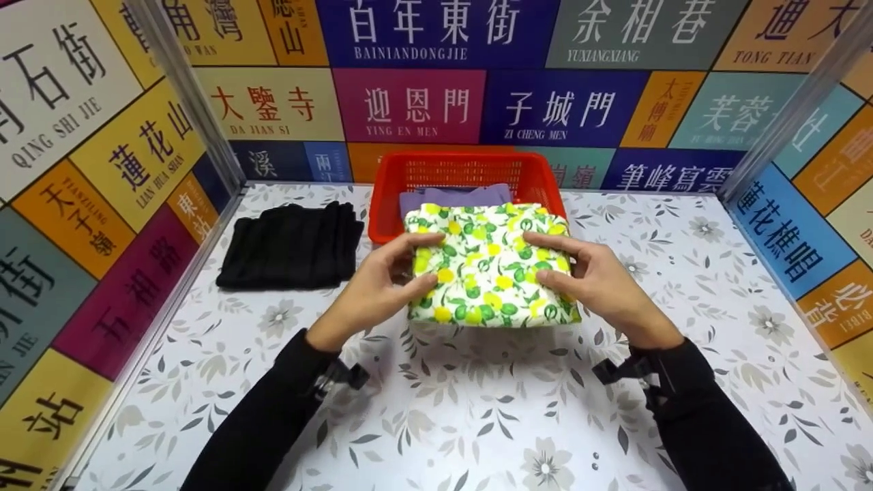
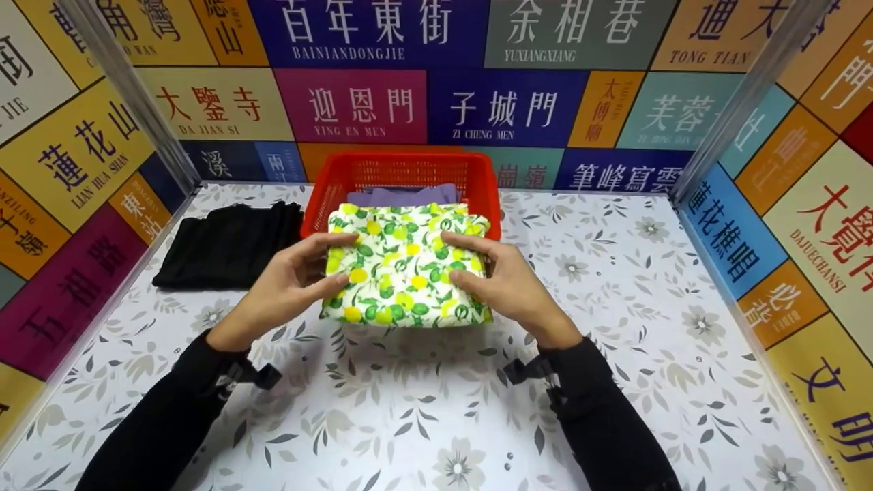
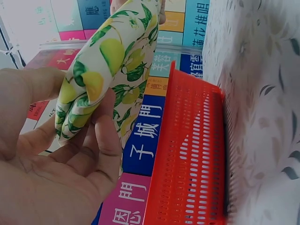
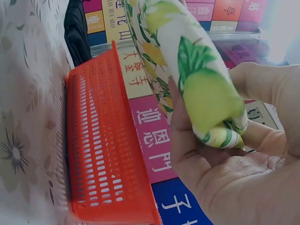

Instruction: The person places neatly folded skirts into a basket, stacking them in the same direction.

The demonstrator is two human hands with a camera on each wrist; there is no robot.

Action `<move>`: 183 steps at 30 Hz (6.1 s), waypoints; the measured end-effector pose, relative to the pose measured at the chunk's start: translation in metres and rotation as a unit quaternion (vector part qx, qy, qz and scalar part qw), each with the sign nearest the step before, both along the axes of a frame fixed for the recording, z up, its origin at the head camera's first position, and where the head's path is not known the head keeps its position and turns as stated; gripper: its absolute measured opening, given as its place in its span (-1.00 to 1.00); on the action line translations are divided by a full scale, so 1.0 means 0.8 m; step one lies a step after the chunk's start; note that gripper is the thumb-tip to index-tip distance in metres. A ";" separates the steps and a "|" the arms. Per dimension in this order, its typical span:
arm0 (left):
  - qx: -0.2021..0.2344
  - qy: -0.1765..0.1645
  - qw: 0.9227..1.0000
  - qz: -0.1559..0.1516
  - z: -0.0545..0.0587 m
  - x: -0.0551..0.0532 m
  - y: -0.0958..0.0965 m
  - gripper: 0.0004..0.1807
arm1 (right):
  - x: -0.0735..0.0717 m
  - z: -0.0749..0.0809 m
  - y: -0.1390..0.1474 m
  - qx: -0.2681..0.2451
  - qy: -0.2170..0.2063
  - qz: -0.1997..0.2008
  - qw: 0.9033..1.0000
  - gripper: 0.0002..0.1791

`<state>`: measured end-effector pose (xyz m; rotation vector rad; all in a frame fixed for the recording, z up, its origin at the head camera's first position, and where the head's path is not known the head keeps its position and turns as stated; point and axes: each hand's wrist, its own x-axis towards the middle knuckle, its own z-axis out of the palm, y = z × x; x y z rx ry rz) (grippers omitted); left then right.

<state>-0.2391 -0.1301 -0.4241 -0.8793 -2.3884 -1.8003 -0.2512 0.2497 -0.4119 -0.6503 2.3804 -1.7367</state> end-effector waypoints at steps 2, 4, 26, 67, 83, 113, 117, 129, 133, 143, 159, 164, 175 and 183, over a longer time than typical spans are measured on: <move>-0.001 0.001 1.000 -0.001 0.002 -0.010 0.002 -0.38 | -0.007 0.001 0.001 0.001 -0.001 -0.001 1.000 -0.32; -0.004 0.001 1.000 -0.003 0.004 -0.020 0.004 -0.38 | -0.014 0.003 0.001 0.007 -0.001 0.000 1.000 -0.31; -0.005 -0.040 0.997 0.062 0.016 -0.122 0.017 -0.36 | -0.115 0.017 -0.024 0.043 -0.007 -0.040 0.998 -0.17; -0.210 0.037 0.955 0.207 -0.008 -0.180 0.020 -0.59 | -0.195 -0.012 -0.051 0.202 0.015 -0.086 0.976 -0.34; -0.190 0.091 0.950 0.233 -0.012 -0.156 -0.010 -0.68 | -0.147 -0.027 -0.041 0.181 0.215 -0.082 0.956 -0.51; -0.260 -0.063 0.887 0.377 -0.080 -0.121 -0.178 -0.46 | -0.068 -0.083 -0.092 0.178 0.402 0.012 0.898 -0.48; -0.282 -0.103 0.873 0.385 -0.087 -0.116 -0.200 -0.38 | -0.065 -0.085 -0.105 0.188 0.412 0.032 0.891 -0.43; -0.329 -0.117 0.871 0.346 -0.100 -0.100 -0.225 -0.32 | -0.060 -0.090 -0.145 0.205 0.374 0.100 0.899 -0.35; -0.346 -0.120 0.872 0.325 -0.095 -0.090 -0.227 -0.31 | -0.061 -0.091 -0.159 0.216 0.358 0.117 0.901 -0.35; -0.370 -0.123 0.883 0.262 -0.076 -0.060 -0.223 -0.28 | -0.064 -0.093 -0.197 0.232 0.340 0.158 0.898 -0.36; -0.390 -0.073 0.898 0.190 -0.059 -0.027 -0.190 -0.38 | -0.050 -0.096 -0.254 0.307 0.287 0.212 0.882 -0.28; -0.404 -0.075 0.894 0.180 -0.054 -0.020 -0.177 -0.38 | -0.043 -0.097 -0.257 0.348 0.283 0.223 0.866 -0.24; -0.415 -0.082 0.895 0.143 -0.047 -0.008 -0.148 -0.40 | -0.036 -0.101 -0.249 0.394 0.277 0.237 0.843 -0.37; -0.396 -0.082 0.907 0.117 -0.049 -0.005 -0.131 -0.43 | -0.039 -0.099 -0.223 0.368 0.268 0.214 0.865 -0.46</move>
